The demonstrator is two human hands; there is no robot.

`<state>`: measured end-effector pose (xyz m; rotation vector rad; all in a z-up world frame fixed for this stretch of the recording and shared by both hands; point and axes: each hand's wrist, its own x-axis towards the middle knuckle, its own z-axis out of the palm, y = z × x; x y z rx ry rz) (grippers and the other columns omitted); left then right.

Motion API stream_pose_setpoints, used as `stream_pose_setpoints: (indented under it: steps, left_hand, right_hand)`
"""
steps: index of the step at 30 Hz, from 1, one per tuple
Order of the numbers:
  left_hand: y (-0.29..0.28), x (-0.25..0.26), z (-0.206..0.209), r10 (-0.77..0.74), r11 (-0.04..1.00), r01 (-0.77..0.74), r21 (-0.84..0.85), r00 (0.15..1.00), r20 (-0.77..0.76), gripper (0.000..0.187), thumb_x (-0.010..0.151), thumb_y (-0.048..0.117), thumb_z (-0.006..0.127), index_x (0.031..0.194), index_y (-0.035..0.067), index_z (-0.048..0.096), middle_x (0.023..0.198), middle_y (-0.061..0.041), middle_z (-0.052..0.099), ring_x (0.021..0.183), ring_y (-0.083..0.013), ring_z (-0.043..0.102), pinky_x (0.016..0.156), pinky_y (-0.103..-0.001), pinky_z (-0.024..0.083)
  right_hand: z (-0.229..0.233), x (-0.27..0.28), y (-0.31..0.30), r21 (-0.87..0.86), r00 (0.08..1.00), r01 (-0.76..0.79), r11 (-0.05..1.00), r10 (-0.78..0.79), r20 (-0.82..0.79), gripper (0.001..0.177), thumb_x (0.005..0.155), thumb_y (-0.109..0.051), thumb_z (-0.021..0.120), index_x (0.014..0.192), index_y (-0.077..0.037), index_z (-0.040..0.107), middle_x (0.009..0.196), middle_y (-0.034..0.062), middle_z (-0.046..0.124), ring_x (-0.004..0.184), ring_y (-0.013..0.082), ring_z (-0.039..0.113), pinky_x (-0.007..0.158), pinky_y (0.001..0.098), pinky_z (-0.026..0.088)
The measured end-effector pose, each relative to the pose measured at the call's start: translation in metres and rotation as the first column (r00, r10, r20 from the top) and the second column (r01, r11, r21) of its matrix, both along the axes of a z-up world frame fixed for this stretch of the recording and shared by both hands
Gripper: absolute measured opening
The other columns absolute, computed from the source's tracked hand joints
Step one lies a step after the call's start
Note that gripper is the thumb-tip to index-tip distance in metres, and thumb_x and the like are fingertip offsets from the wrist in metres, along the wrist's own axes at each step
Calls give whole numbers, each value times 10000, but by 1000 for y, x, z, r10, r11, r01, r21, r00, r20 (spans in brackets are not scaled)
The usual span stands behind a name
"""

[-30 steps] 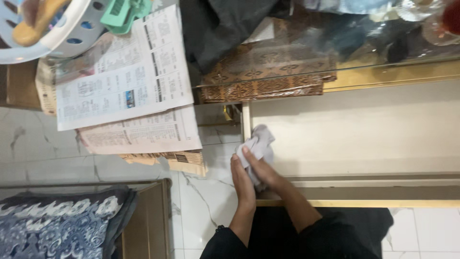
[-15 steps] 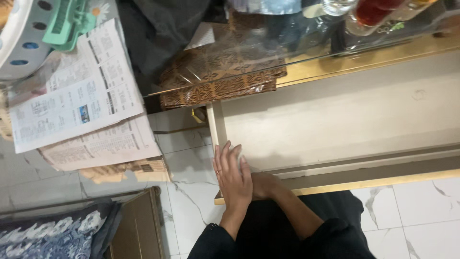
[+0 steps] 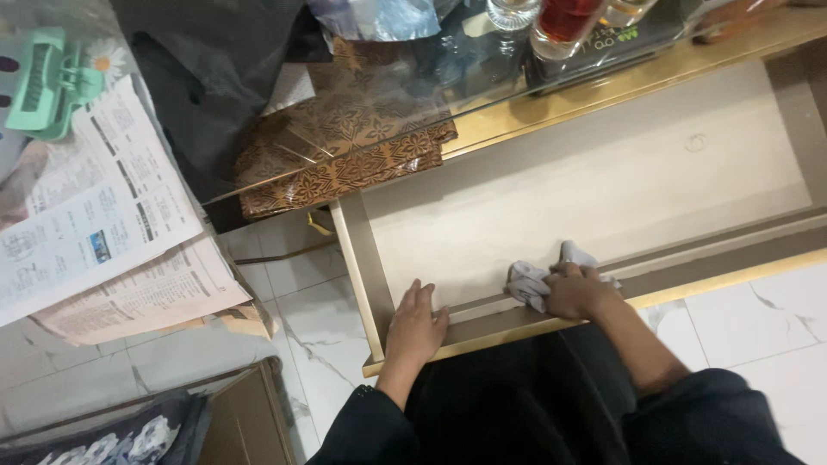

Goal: The person removes several small bottles and containers from an open drawer, places them on the vanity top, then removes a newspaper lining and wipes the drawer interior with a cloth. The person folds the newspaper and places it on the vanity, then wipes the newspaper with the cloth.

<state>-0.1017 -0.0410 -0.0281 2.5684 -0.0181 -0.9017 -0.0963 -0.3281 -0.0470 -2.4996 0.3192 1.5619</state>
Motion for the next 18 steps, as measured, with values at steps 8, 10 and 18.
stream_pose_setpoints:
  steps: [8, 10, 18]
  left_hand:
    - [-23, 5, -31, -128, 980, 84, -178, 958, -255, 558, 928, 253, 511, 1460, 88, 484, 1383, -192, 628, 1268, -360, 604, 1094, -442, 454]
    - [-23, 3, -40, -131, 974, 77, -211, 958, -254, 563, 910, 211, 510, 1456, 73, 482, 1316, -228, 664, 1230, -394, 618, 1070, -458, 460]
    - [-17, 2, -53, -153, 975, 97, -201, 946, -286, 526, 964, 345, 512, 1424, 89, 538, 1333, -210, 636, 1254, -379, 594, 1057, -460, 459]
  right_hand:
    - [1, -7, 104, 297, 995, -100, 950, 91, 43, 736, 1006, -668, 237, 1567, -212, 377, 1692, 74, 239, 1571, 433, 142, 1227, 699, 139]
    - [-6, -10, 110, 340, 992, -116, 933, 94, 79, 683, 1022, -597, 260, 1512, -182, 491, 1681, 75, 294, 1565, 395, 220, 1226, 673, 197]
    - [-50, -12, 37, 371, 973, -229, 900, 200, 116, 535, 1026, -483, 376, 1342, -138, 635, 1576, 98, 440, 1434, 381, 450, 1206, 494, 356]
